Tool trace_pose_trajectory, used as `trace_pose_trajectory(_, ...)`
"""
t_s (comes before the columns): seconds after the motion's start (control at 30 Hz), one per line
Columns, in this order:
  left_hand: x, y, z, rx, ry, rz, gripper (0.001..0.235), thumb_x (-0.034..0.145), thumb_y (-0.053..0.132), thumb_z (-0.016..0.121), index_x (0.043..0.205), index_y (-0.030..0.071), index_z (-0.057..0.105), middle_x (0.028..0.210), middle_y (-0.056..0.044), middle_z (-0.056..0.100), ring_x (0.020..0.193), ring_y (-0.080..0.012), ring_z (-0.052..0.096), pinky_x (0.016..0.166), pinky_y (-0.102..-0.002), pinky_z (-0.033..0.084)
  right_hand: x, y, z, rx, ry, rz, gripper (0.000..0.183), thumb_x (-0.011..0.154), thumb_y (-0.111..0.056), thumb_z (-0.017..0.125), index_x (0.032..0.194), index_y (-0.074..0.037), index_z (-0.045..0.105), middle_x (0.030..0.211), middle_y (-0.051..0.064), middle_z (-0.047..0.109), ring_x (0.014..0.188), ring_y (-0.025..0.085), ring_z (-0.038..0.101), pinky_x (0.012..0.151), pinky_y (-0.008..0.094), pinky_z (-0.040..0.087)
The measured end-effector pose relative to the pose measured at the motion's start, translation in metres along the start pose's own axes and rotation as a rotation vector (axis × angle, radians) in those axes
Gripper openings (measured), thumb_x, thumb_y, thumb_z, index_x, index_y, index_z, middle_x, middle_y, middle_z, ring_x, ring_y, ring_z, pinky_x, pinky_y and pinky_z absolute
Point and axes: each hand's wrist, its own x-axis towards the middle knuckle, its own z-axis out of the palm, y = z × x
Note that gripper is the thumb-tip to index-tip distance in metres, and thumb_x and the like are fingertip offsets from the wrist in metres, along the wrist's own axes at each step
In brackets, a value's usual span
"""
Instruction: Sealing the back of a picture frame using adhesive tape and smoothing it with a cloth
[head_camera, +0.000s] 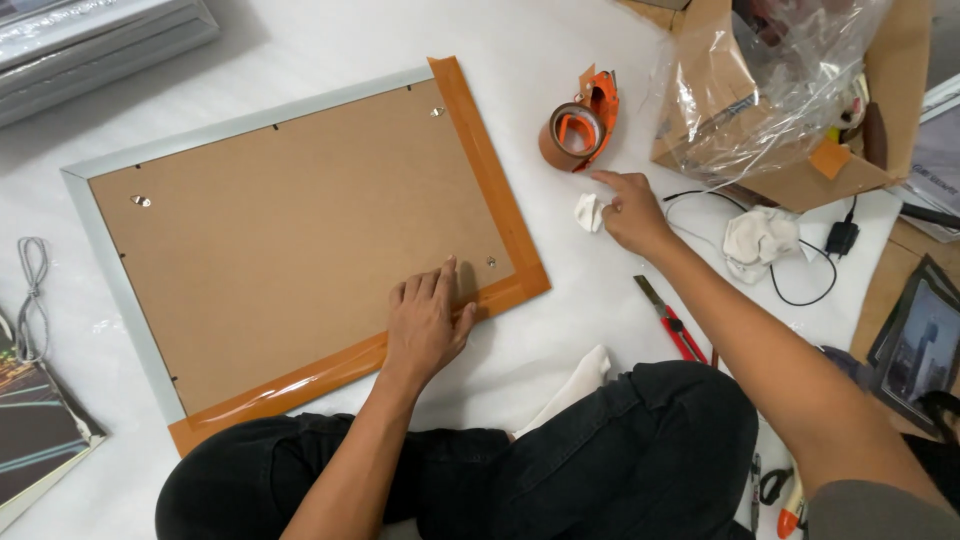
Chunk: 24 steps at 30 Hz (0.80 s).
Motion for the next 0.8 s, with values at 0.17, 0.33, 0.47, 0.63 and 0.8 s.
trace_pose_trajectory(0.17, 0.002, 0.002, -0.010, 0.002, -0.020, -0.033, 0.072, 0.090, 0.049, 0.061, 0.151, 0.012, 0.049, 0.121, -0.010, 0.066, 0.118, -0.0257, 0.061, 0.102, -0.046, 0.044, -0.006, -0.011, 0.004, -0.038, -0.057, 0.034, 0.041, 0.084, -0.013, 0.068, 0.125, -0.016, 0.070, 0.135, 0.018, 0.045, 0.124, 0.038, 0.057, 0.101, 0.045, 0.051)
trace_pose_trajectory(0.33, 0.007, 0.006, -0.020, -0.257, -0.123, -0.155, 0.070, 0.092, 0.049, 0.063, 0.151, 0.013, 0.049, 0.122, -0.012, 0.069, 0.115, -0.0290, 0.065, 0.098, -0.045, 0.049, -0.019, -0.052, -0.003, 0.157, 0.003, 0.118, 0.025, 0.081, -0.025, 0.080, 0.096, -0.008, 0.071, 0.089, 0.009, 0.068, 0.080, 0.020, 0.069, 0.065, 0.035, 0.056)
trace_pose_trajectory(0.47, 0.011, 0.016, -0.037, -1.102, -0.239, -0.444, 0.076, 0.084, 0.046, 0.079, 0.146, 0.009, 0.055, 0.123, -0.012, 0.072, 0.110, -0.0230, 0.070, 0.093, -0.035, 0.057, -0.065, -0.148, -0.004, 0.776, -0.158, 0.209, 0.035, 0.078, 0.001, 0.073, 0.108, -0.002, 0.056, 0.083, 0.007, 0.063, 0.066, 0.014, 0.065, 0.058, 0.023, 0.059)
trace_pose_trajectory(0.63, 0.011, 0.023, -0.061, -1.602, -0.221, -0.536, 0.061, 0.090, 0.039, 0.079, 0.135, 0.001, 0.064, 0.102, -0.008, 0.071, 0.095, -0.0147, 0.069, 0.080, -0.027, 0.059, -0.101, -0.199, 0.015, 0.789, -0.270, 0.154, 0.055, 0.074, 0.006, 0.074, 0.126, 0.000, 0.057, 0.090, 0.008, 0.063, 0.071, 0.013, 0.069, 0.062, 0.023, 0.059)
trace_pose_trajectory(0.8, 0.015, 0.020, -0.063, -1.587, -0.026, -0.534, 0.024, 0.095, 0.029, 0.077, 0.104, 0.007, 0.077, 0.073, 0.000, 0.059, 0.071, -0.0059, 0.055, 0.062, -0.021, 0.051, -0.102, -0.201, 0.028, 0.761, -0.279, 0.091, 0.030, 0.080, 0.005, 0.073, 0.109, 0.002, 0.068, 0.096, 0.009, 0.061, 0.073, 0.011, 0.069, 0.067, 0.025, 0.061)
